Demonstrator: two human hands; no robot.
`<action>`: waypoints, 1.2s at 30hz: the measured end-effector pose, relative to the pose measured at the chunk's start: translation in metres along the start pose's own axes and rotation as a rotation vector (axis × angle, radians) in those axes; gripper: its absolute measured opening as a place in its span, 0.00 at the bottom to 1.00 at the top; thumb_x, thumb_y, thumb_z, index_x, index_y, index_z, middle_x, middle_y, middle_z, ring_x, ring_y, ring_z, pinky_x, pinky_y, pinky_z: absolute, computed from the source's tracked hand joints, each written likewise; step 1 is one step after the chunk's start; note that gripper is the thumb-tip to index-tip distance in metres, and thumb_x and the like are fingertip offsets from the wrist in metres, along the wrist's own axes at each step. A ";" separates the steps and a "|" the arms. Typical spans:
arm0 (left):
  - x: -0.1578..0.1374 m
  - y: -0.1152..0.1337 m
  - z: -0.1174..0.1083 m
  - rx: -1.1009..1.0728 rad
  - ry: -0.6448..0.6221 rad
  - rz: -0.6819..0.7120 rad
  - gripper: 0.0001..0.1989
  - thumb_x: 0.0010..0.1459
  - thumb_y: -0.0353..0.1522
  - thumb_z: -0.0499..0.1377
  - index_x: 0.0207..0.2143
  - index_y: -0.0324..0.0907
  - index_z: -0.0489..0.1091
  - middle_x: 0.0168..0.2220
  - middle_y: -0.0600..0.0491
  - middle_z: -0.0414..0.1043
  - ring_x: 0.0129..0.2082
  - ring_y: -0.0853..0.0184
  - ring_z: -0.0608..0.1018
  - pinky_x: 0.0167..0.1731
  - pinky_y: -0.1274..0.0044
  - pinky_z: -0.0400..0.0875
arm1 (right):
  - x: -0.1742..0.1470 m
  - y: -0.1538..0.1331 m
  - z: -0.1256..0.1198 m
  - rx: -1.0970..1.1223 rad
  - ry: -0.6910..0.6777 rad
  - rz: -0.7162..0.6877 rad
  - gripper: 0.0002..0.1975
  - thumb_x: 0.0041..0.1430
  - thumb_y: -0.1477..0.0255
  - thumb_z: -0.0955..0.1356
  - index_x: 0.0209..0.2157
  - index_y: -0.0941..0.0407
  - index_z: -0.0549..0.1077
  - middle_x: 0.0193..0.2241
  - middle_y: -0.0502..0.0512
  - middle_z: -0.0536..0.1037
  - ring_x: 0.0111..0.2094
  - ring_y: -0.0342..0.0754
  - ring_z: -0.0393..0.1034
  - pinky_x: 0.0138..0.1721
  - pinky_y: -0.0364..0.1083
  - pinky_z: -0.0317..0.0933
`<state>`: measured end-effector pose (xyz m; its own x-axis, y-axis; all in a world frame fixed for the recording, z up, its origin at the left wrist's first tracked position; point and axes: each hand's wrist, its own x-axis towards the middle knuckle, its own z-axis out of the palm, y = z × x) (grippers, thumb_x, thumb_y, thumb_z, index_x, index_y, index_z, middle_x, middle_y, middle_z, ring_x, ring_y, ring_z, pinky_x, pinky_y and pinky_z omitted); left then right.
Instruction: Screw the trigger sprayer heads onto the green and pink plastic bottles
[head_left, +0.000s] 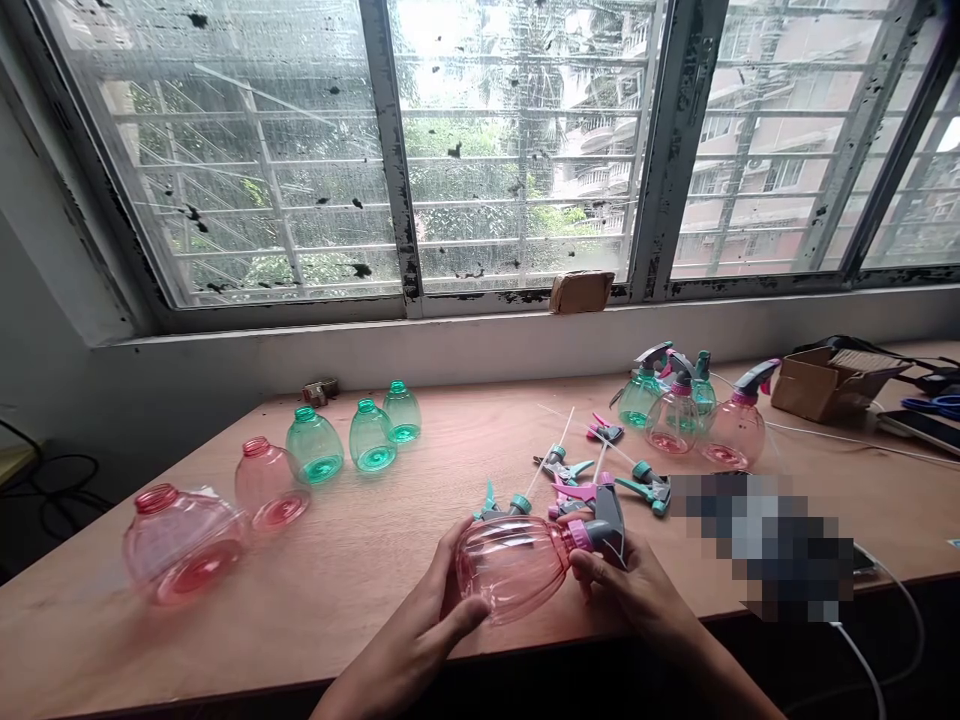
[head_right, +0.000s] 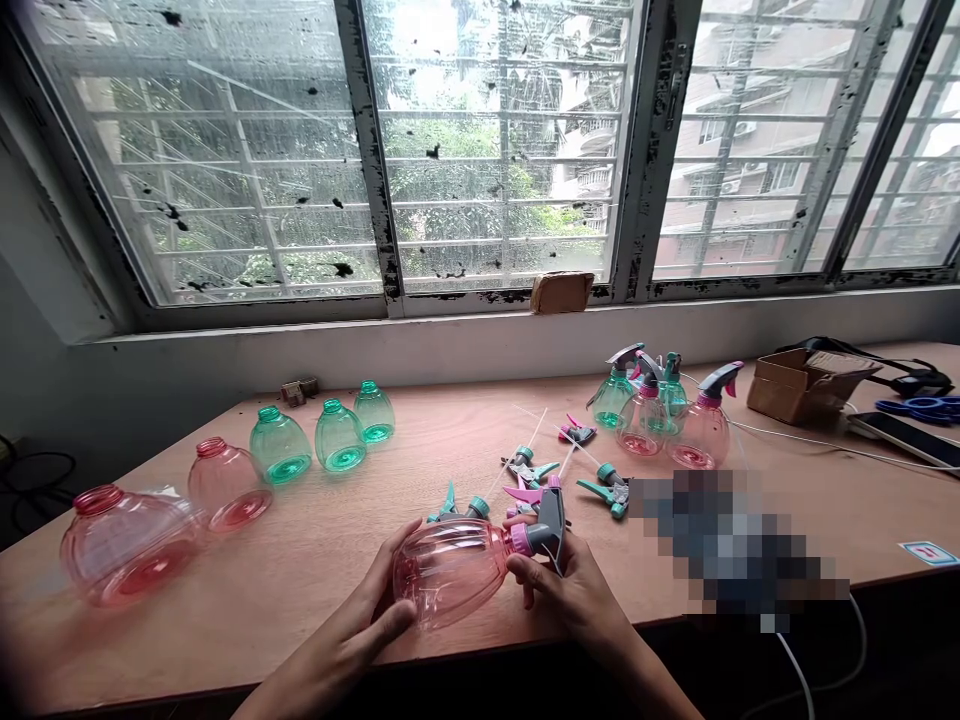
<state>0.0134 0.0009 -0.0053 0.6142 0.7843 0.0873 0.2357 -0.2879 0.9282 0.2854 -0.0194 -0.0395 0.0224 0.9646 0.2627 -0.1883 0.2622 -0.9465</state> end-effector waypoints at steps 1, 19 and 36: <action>0.000 0.000 -0.001 -0.002 0.002 -0.012 0.35 0.68 0.47 0.54 0.71 0.51 0.44 0.74 0.51 0.42 0.73 0.54 0.46 0.71 0.59 0.38 | 0.000 0.000 0.000 -0.001 -0.003 -0.001 0.18 0.52 0.58 0.77 0.39 0.57 0.79 0.44 0.59 0.76 0.26 0.44 0.65 0.23 0.44 0.67; -0.001 -0.002 0.000 0.000 -0.005 -0.004 0.45 0.61 0.38 0.66 0.71 0.53 0.42 0.73 0.49 0.46 0.72 0.52 0.52 0.71 0.59 0.41 | 0.001 0.002 0.000 -0.006 0.012 -0.010 0.19 0.53 0.60 0.77 0.42 0.56 0.79 0.34 0.54 0.76 0.24 0.44 0.66 0.22 0.45 0.67; 0.001 0.000 0.004 0.037 0.010 0.032 0.47 0.58 0.33 0.67 0.70 0.50 0.41 0.73 0.46 0.45 0.72 0.52 0.52 0.71 0.60 0.41 | 0.000 0.005 -0.001 -0.012 0.000 -0.007 0.19 0.54 0.61 0.77 0.42 0.57 0.78 0.25 0.50 0.75 0.23 0.44 0.65 0.22 0.43 0.67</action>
<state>0.0175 -0.0005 -0.0064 0.6147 0.7796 0.1201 0.2442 -0.3329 0.9108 0.2852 -0.0183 -0.0445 0.0240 0.9628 0.2690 -0.1764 0.2690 -0.9469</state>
